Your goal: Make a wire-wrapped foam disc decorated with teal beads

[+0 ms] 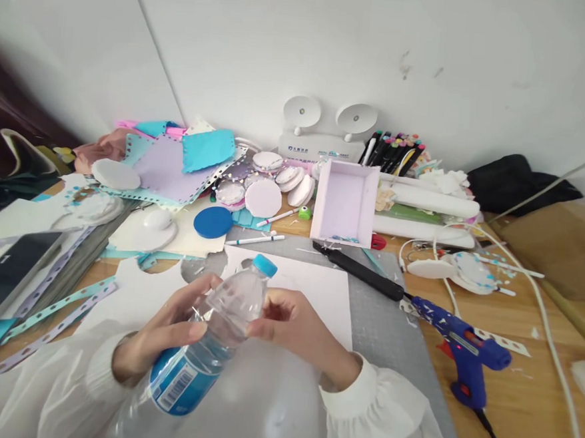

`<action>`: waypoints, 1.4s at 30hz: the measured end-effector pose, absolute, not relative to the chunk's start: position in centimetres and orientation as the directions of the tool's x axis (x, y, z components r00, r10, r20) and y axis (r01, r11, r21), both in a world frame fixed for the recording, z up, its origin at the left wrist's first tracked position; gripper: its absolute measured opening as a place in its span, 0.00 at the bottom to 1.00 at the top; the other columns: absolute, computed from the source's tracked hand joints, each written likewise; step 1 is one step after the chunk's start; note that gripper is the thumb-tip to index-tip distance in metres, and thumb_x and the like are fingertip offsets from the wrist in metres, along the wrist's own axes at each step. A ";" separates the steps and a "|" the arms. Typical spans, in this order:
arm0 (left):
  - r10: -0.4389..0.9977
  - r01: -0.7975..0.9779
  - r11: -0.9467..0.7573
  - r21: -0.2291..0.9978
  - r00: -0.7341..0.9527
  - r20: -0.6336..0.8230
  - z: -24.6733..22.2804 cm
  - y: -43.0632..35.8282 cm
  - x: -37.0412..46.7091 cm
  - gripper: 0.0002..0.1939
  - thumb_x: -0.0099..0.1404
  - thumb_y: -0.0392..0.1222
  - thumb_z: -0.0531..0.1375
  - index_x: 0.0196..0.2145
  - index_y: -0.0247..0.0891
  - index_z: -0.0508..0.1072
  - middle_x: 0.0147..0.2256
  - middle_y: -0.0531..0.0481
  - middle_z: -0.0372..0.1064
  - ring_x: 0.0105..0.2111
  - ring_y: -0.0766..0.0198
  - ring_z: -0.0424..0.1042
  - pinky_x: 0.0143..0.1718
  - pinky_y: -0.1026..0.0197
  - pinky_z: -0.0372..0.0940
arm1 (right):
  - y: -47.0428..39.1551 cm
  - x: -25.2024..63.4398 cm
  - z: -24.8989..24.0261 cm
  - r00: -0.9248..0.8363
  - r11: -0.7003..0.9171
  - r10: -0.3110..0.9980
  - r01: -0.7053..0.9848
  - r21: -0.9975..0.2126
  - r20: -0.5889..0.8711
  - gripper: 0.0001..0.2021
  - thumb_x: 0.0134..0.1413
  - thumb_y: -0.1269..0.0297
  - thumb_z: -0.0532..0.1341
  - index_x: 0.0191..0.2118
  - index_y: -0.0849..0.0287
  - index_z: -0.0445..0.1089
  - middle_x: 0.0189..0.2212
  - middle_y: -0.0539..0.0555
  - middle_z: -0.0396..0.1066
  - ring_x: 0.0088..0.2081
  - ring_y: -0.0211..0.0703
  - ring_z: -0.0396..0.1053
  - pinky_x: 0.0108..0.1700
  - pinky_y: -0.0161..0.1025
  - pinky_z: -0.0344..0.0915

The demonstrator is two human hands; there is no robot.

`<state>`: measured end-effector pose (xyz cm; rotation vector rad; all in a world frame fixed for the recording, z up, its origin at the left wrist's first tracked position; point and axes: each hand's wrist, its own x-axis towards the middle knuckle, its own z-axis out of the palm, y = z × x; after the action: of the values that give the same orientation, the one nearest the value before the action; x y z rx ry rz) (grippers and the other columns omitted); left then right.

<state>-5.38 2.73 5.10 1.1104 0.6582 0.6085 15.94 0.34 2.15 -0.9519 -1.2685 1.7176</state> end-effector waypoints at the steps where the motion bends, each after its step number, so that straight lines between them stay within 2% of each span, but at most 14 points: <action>1: 0.709 -0.114 0.353 0.929 0.680 -0.186 4.9 2.9 -5.3 0.20 0.54 0.50 0.65 0.37 0.36 0.63 0.31 0.51 0.67 0.30 0.65 0.66 0.32 0.65 0.59 | 0.4 15.8 2.0 -0.397 -0.207 0.911 -0.213 -0.955 -0.109 0.23 0.39 0.47 0.70 0.36 0.60 0.68 0.27 0.48 0.66 0.29 0.36 0.63 0.31 0.33 0.59; 5: 0.589 -0.129 0.480 0.868 0.780 -0.210 3.9 3.4 -5.5 0.21 0.53 0.50 0.64 0.36 0.35 0.62 0.28 0.51 0.64 0.27 0.67 0.62 0.28 0.65 0.55 | 0.2 15.7 1.9 -0.349 -0.150 0.936 -0.296 -0.943 -0.039 0.31 0.33 0.52 0.73 0.45 0.53 0.63 0.36 0.50 0.66 0.37 0.40 0.66 0.37 0.35 0.63; 10: 0.505 -0.154 0.575 0.803 0.839 -0.201 3.4 3.4 -5.9 0.20 0.50 0.47 0.65 0.36 0.34 0.64 0.32 0.48 0.65 0.30 0.63 0.65 0.30 0.64 0.56 | 0.0 15.7 2.0 -0.466 -0.145 0.884 -0.317 -0.937 0.021 0.35 0.33 0.54 0.74 0.51 0.50 0.63 0.45 0.53 0.66 0.46 0.45 0.66 0.47 0.41 0.64; 14: 0.457 -0.186 0.643 0.743 0.872 -0.178 4.3 3.2 -5.0 0.22 0.51 0.44 0.63 0.43 0.34 0.66 0.42 0.41 0.68 0.41 0.52 0.68 0.42 0.54 0.62 | 0.0 15.4 1.8 -0.503 -0.062 0.854 -0.351 -0.934 0.132 0.35 0.33 0.59 0.75 0.51 0.48 0.64 0.50 0.54 0.64 0.55 0.50 0.61 0.53 0.46 0.62; 17: 0.396 -0.219 0.695 0.685 0.912 -0.110 5.3 3.1 -4.0 0.26 0.51 0.45 0.61 0.47 0.32 0.67 0.49 0.36 0.66 0.53 0.42 0.64 0.54 0.44 0.56 | -0.1 15.2 1.8 -0.555 -0.065 0.811 -0.400 -0.914 0.185 0.35 0.32 0.60 0.75 0.50 0.47 0.62 0.51 0.54 0.63 0.55 0.51 0.61 0.54 0.48 0.61; 21: 0.320 -0.186 0.747 0.638 0.942 -0.101 5.7 3.0 -3.3 0.32 0.49 0.44 0.61 0.51 0.29 0.65 0.53 0.35 0.64 0.57 0.38 0.59 0.57 0.42 0.52 | -0.1 15.2 2.4 -0.647 -0.088 0.742 -0.350 -0.932 0.173 0.35 0.31 0.58 0.75 0.48 0.49 0.61 0.49 0.55 0.65 0.54 0.53 0.63 0.53 0.50 0.62; 24: 0.281 -0.161 0.790 0.592 0.953 -0.116 5.6 3.0 -3.5 0.30 0.49 0.44 0.59 0.50 0.29 0.66 0.52 0.37 0.66 0.57 0.40 0.59 0.56 0.45 0.54 | 0.0 15.3 2.7 -0.660 -0.071 0.729 -0.341 -0.937 0.185 0.35 0.33 0.56 0.74 0.49 0.50 0.60 0.48 0.56 0.66 0.53 0.53 0.64 0.52 0.49 0.63; 27: 0.287 -0.166 0.819 0.549 0.947 -0.142 5.4 2.9 -3.9 0.26 0.49 0.42 0.57 0.46 0.30 0.70 0.50 0.42 0.69 0.54 0.46 0.64 0.47 0.55 0.61 | -0.1 15.3 2.7 -0.640 -0.047 0.744 -0.337 -0.940 0.192 0.35 0.33 0.57 0.74 0.50 0.50 0.61 0.49 0.55 0.64 0.53 0.52 0.64 0.52 0.47 0.63; 30: 0.312 -0.173 0.832 0.527 0.931 -0.189 5.4 2.9 -4.2 0.22 0.50 0.39 0.56 0.43 0.31 0.73 0.46 0.48 0.72 0.50 0.53 0.68 0.39 0.64 0.61 | -0.2 15.3 2.6 -0.620 -0.030 0.757 -0.347 -0.937 0.206 0.35 0.31 0.60 0.75 0.48 0.51 0.61 0.48 0.55 0.63 0.53 0.53 0.64 0.52 0.47 0.62; 36: 0.307 -0.135 0.825 0.549 0.922 -0.235 5.4 3.1 -4.4 0.18 0.48 0.36 0.55 0.38 0.34 0.75 0.41 0.51 0.74 0.44 0.57 0.71 0.38 0.64 0.62 | -0.3 15.3 2.3 -0.601 -0.018 0.771 -0.353 -0.936 0.212 0.34 0.30 0.60 0.75 0.46 0.51 0.60 0.47 0.56 0.62 0.53 0.53 0.63 0.52 0.49 0.62; 42: 0.297 -0.058 0.838 0.542 0.882 -0.365 4.9 2.9 -4.7 0.22 0.46 0.35 0.56 0.41 0.33 0.74 0.34 0.53 0.74 0.34 0.63 0.71 0.34 0.66 0.61 | -0.3 15.5 2.2 -0.611 -0.004 0.764 -0.326 -0.945 0.208 0.33 0.30 0.60 0.75 0.46 0.51 0.62 0.46 0.55 0.63 0.49 0.51 0.66 0.50 0.44 0.63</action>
<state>-4.69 2.93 4.86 0.5482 0.4568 0.1949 15.53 -0.29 2.18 -0.4755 -1.4738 1.7291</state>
